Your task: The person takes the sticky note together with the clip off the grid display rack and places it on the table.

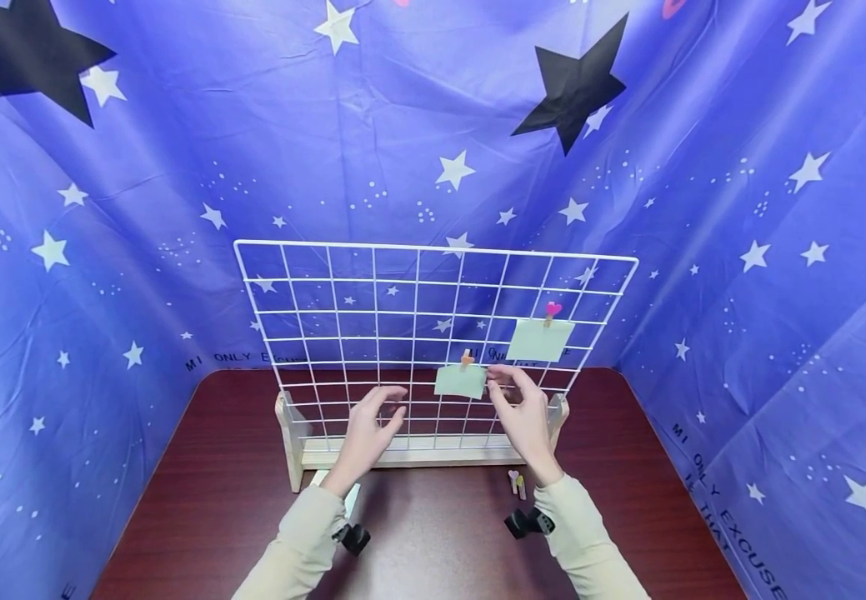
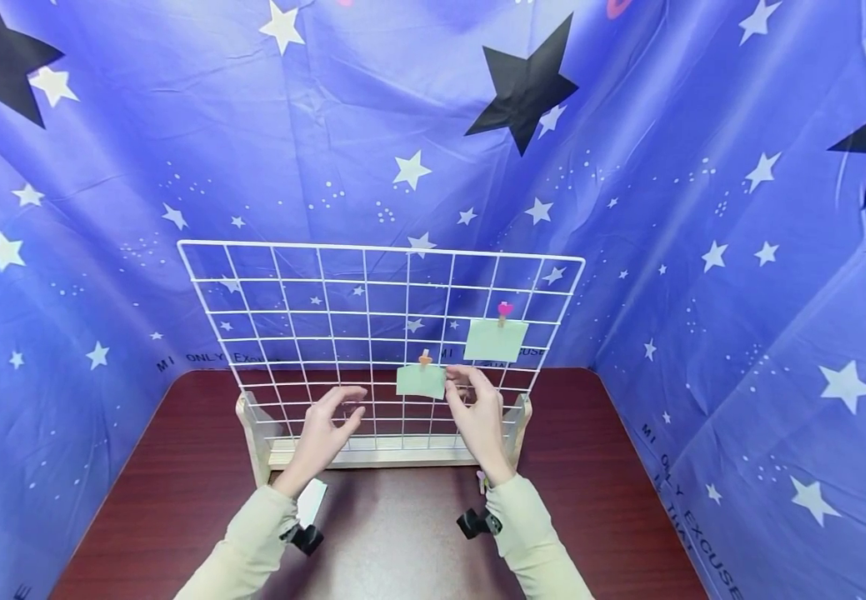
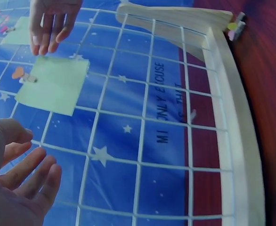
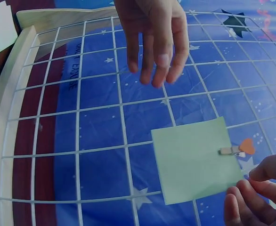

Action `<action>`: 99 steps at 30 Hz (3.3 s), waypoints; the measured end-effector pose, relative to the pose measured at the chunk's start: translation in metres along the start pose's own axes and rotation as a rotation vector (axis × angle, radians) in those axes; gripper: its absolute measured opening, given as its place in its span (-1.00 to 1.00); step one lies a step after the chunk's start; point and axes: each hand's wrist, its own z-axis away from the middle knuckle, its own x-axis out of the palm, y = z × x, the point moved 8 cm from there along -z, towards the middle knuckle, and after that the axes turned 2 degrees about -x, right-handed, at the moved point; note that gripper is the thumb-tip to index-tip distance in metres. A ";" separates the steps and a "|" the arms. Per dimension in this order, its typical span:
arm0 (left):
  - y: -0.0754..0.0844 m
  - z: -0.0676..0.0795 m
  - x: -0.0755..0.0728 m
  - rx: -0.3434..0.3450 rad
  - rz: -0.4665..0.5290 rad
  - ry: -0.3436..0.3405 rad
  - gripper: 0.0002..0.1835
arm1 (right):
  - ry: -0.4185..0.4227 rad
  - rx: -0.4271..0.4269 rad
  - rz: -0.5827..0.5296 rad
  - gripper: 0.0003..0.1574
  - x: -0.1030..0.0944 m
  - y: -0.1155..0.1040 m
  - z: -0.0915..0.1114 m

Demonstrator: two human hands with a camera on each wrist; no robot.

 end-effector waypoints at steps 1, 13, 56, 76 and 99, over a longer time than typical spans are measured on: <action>0.002 -0.002 0.002 0.000 0.023 -0.002 -0.70 | 0.006 -0.012 0.000 -0.73 0.000 -0.002 -0.001; 0.022 -0.024 0.021 0.058 0.108 0.002 -0.67 | 0.015 -0.083 -0.014 -0.73 0.002 -0.022 -0.014; 0.067 -0.044 0.030 -0.041 0.160 0.238 -0.87 | 0.106 -0.065 0.032 -0.78 0.022 0.001 -0.011; 0.058 -0.041 0.031 -0.117 0.250 0.240 -0.88 | 0.103 -0.010 0.064 -0.78 0.028 0.014 -0.014; 0.050 -0.039 0.033 -0.151 0.260 0.222 -0.91 | 0.116 -0.154 0.048 -0.86 0.019 -0.029 -0.023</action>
